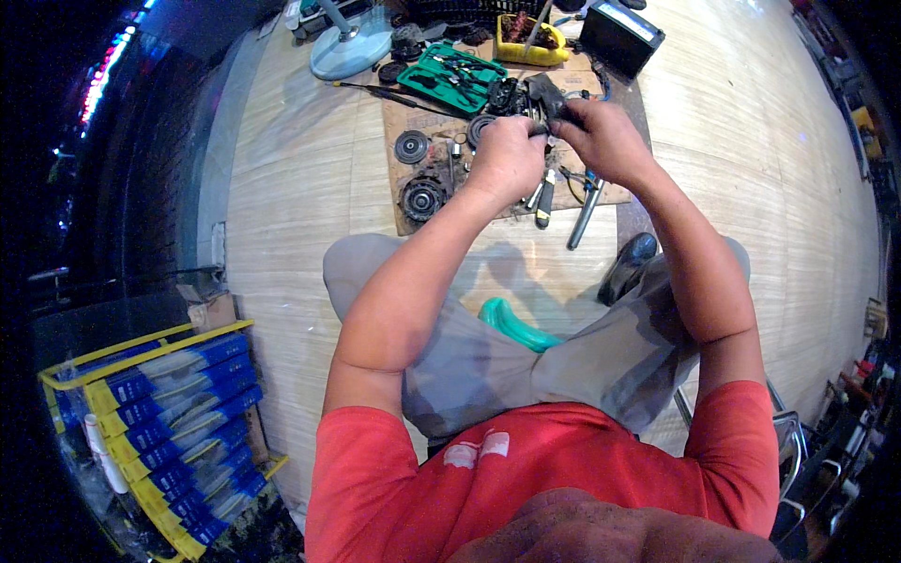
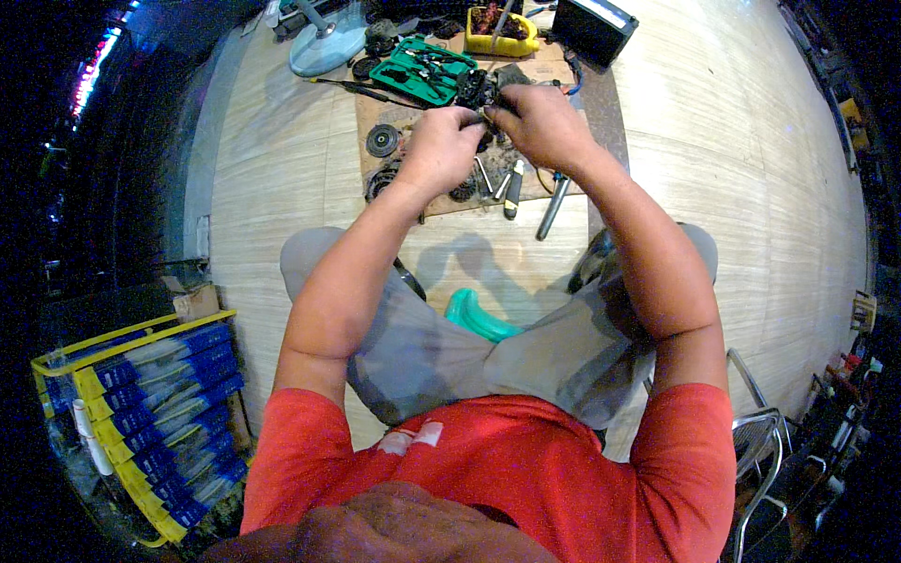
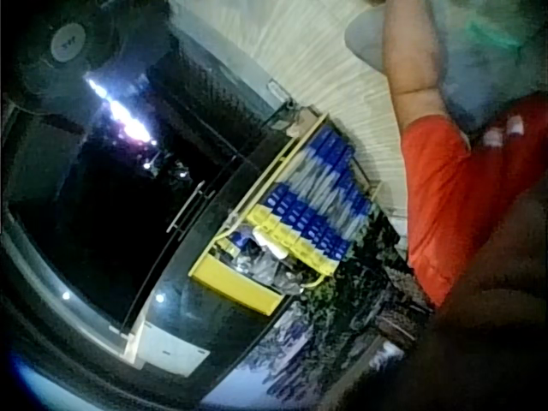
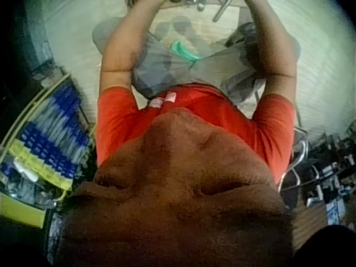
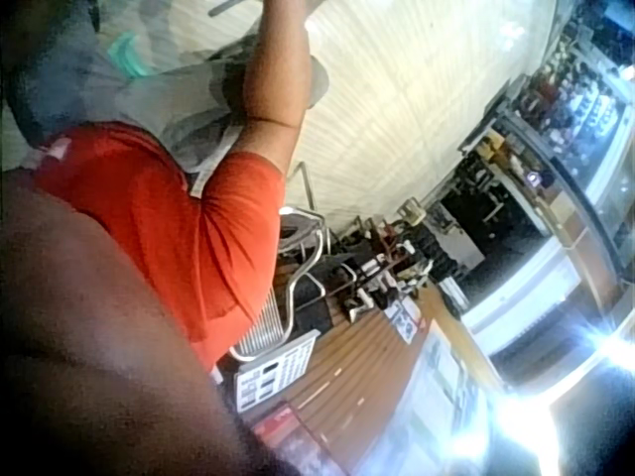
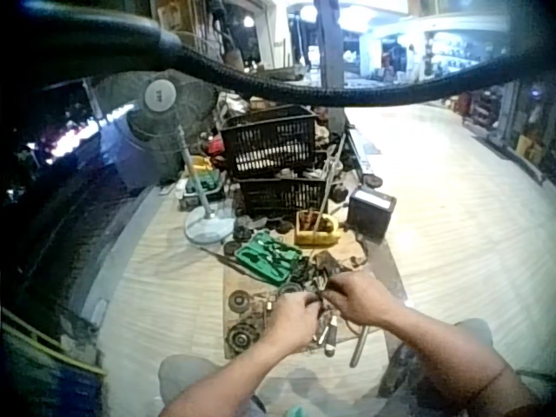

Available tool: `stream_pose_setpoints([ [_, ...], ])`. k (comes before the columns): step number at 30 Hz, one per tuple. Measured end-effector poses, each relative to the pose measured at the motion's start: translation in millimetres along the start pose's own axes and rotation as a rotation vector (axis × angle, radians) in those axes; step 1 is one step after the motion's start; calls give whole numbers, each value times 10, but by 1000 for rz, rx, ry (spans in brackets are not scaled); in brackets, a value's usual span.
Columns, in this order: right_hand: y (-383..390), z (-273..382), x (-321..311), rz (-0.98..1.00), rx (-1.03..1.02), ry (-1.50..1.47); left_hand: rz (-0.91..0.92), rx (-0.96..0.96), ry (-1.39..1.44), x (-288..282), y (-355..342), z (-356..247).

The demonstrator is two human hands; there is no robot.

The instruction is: The person holds a small mechanical component with wires and uses their hands to pull and examine the internal parts. The person sits at a wooden workspace cluttered with tools and parts baskets.

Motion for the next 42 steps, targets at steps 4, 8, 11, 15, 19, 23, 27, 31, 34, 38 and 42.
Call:
stream_pose_setpoints([
  [4,36,62,-1,15,115,-99,-130,-50,222,-9,-58,113],
  [8,106,32,134,-50,100,-316,-143,-113,620,42,-104,168],
  [11,141,39,242,0,180,-382,-148,-143,893,53,-110,178],
  [15,152,5,328,33,191,-334,-217,-175,967,-13,-87,133],
  [19,113,-36,319,30,206,-283,-206,-144,1066,-50,-97,110],
  [23,91,-27,231,-20,170,-390,-191,-152,1144,-64,-92,77],
  [27,62,0,166,-9,188,-605,-101,-142,1238,-18,-60,19],
  [31,46,-7,165,94,261,-729,-17,-158,1406,9,-49,32],
  [34,40,-48,169,106,248,-765,9,-202,1473,14,-33,17],
  [38,30,-46,205,72,193,-754,13,-198,1474,21,-28,37],
  [42,29,-51,208,62,213,-694,23,-214,1504,11,-16,30],
])
Point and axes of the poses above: each hand's wrist, its own y-axis away from the middle knuckle, its own x-axis out of the palm, z = x × y, the point moved 6 cm from there along -y, towards the middle knuckle, and after that the axes turned 9 degrees about -z, right-handed, at the moved point
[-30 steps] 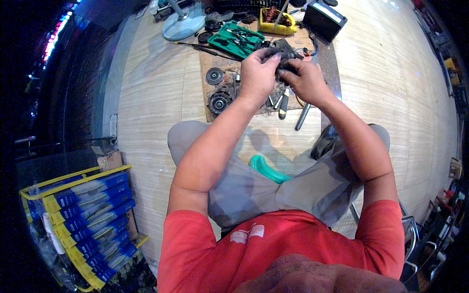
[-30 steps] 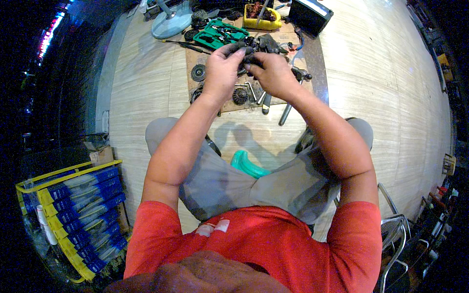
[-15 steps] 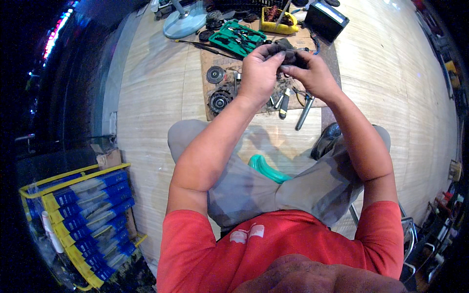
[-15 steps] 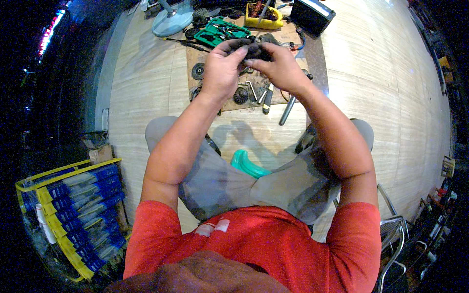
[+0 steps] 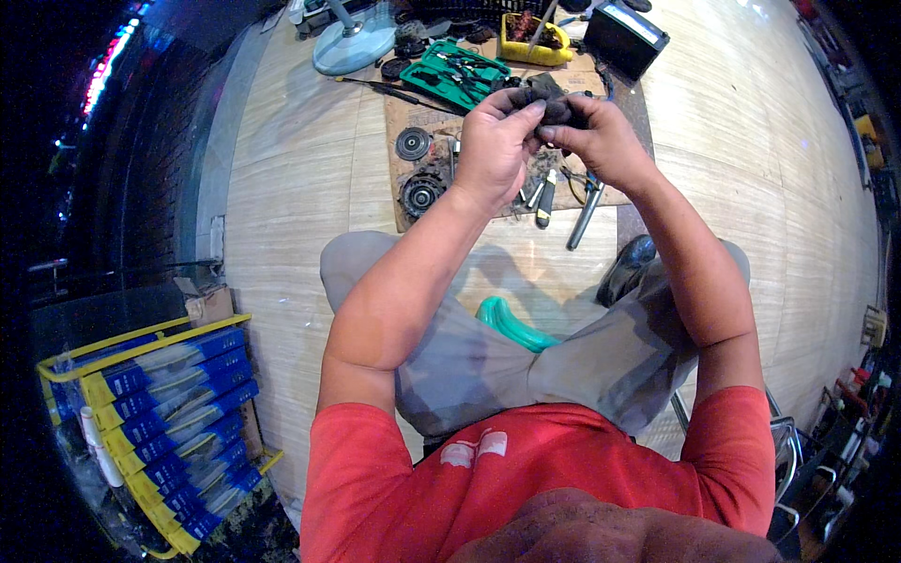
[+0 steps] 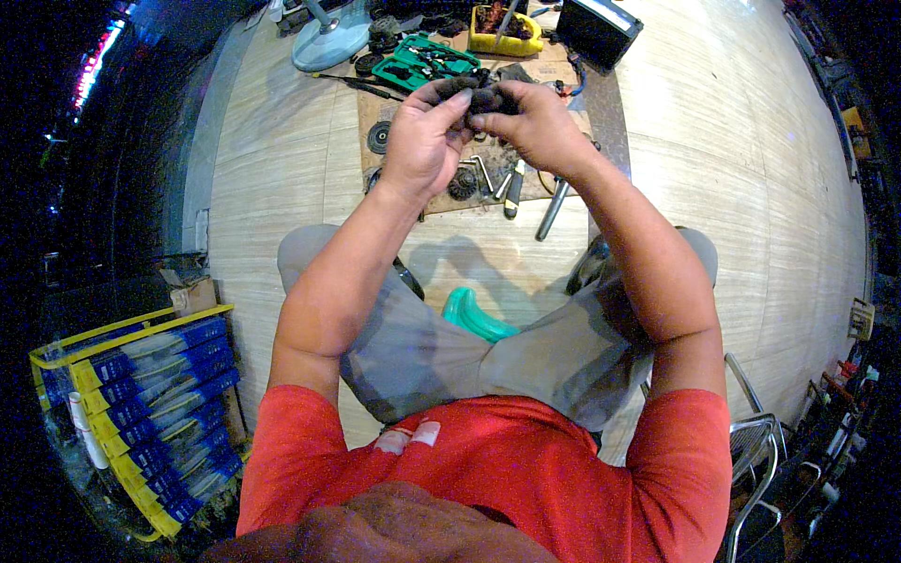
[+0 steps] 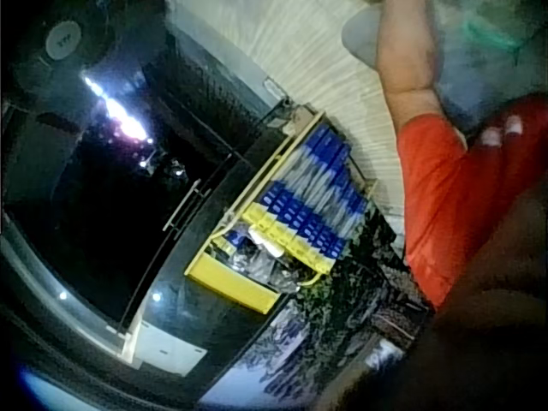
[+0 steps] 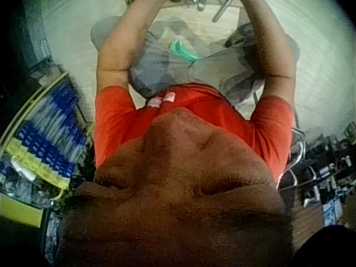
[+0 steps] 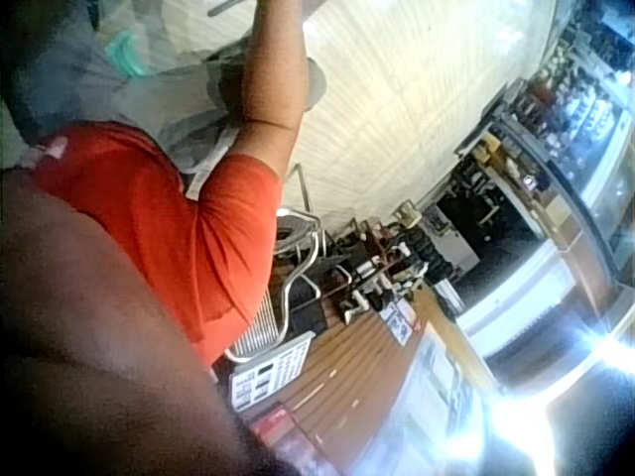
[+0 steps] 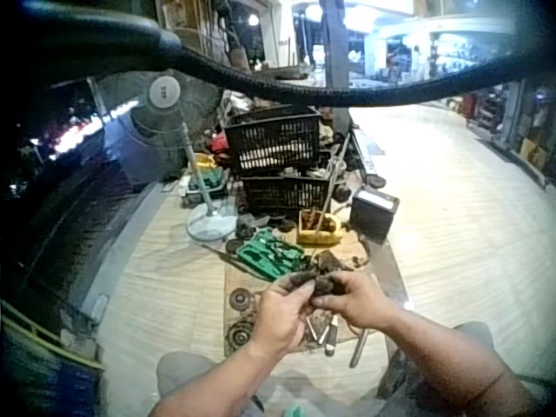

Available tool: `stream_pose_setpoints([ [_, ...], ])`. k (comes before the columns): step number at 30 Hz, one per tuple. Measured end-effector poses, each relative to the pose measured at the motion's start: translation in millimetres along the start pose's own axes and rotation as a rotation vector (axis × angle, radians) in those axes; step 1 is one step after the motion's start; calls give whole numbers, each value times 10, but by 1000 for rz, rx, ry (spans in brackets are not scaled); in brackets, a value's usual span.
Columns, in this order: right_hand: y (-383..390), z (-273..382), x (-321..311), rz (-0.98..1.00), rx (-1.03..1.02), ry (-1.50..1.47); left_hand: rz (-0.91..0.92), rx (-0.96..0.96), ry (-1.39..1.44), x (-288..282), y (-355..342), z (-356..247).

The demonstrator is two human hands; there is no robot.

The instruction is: The person holds a small mechanical component with wires and uses their hands to pull and examine the internal parts. The person sits at a wooden workspace cluttered with tools and parts baskets.

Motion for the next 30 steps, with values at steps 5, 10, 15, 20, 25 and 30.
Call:
stream_pose_setpoints([
  [5,-1,-6,10,-7,6,-24,14,-2,31,-6,-17,6],
  [10,-5,25,28,7,-6,-59,-5,-18,58,-59,-69,12],
  [15,27,40,83,20,92,-73,-21,10,84,-70,-97,-58],
  [20,33,-32,85,72,99,24,-53,6,72,-72,-125,-207],
  [25,66,-11,120,107,139,-39,-50,9,122,-49,-96,-269],
  [30,50,140,107,170,-79,114,91,-78,77,-30,-96,-260],
])
Point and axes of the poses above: each hand's wrist, its own y-axis away from the middle knuckle, its own x-axis out of the palm, z = x × y, the point moved 6 cm from there along -y, towards the middle knuckle, and after that the axes turned 9 degrees about -z, right-handed, at the moved point
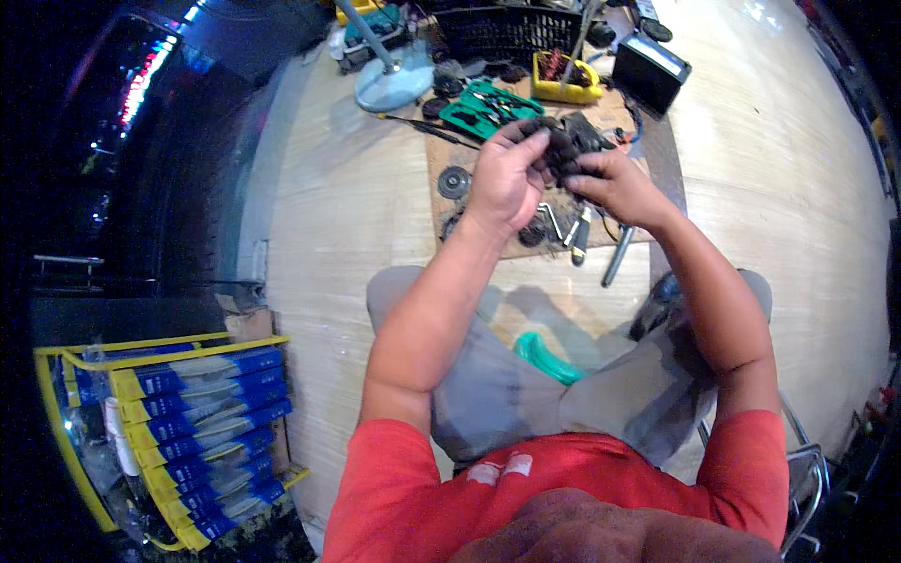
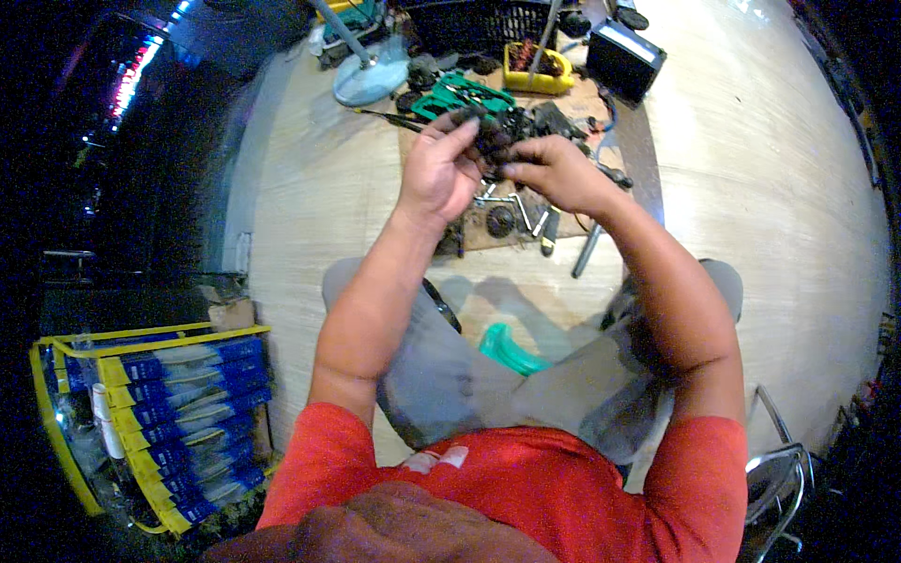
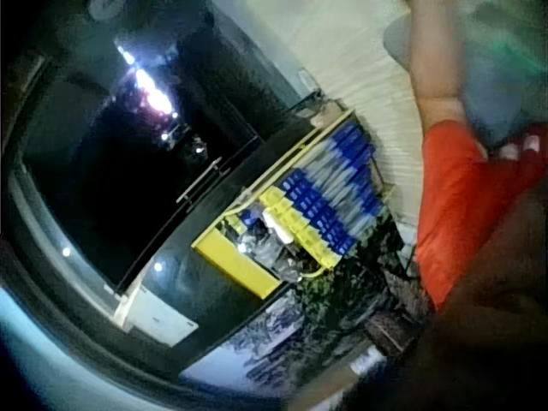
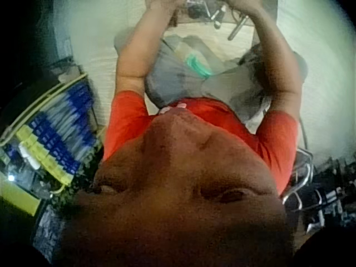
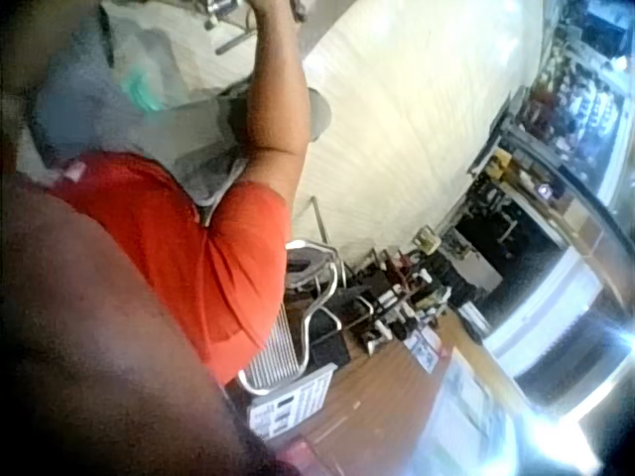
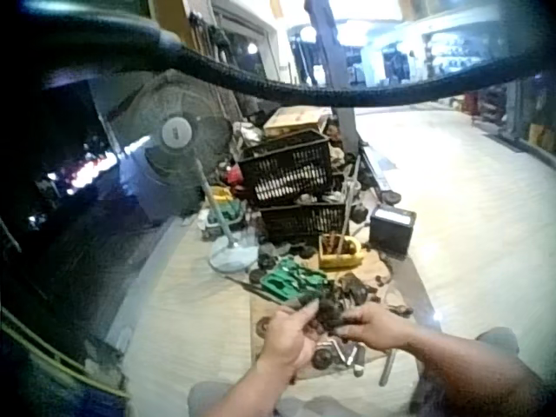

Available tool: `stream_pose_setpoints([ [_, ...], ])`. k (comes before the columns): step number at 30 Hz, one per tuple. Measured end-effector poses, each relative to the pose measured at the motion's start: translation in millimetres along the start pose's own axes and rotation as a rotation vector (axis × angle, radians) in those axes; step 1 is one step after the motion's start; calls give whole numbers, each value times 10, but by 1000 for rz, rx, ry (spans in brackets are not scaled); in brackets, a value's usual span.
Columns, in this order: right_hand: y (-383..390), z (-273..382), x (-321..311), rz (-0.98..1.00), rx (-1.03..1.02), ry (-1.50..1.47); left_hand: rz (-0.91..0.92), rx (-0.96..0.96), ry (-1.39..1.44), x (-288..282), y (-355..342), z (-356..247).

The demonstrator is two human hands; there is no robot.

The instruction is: The person holds a small mechanical component with wires and uses their hands to pull and examine the internal parts. The person sits at a wooden workspace cluttered with tools and parts baskets.

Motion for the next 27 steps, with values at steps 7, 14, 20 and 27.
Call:
stream_pose_setpoints([
  [7,-18,69,-117,134,-140,446,83,-237,-601,93,175,89],
  [14,6,78,-219,22,-244,645,145,-143,-1463,251,278,240],
  [20,8,144,-255,-92,-158,651,27,-2,-1503,143,179,280],
  [27,22,132,-283,-243,-105,503,-155,121,-1324,-42,59,277],
])
Point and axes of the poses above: each hand's wrist, its own y-axis away from the middle knuckle, its own x-axis out of the palm, z = x × y, the point moved 6 cm from there along -y, towards the middle knuckle, and after that the axes turned 9 degrees about -z, right-handed, at the moved point
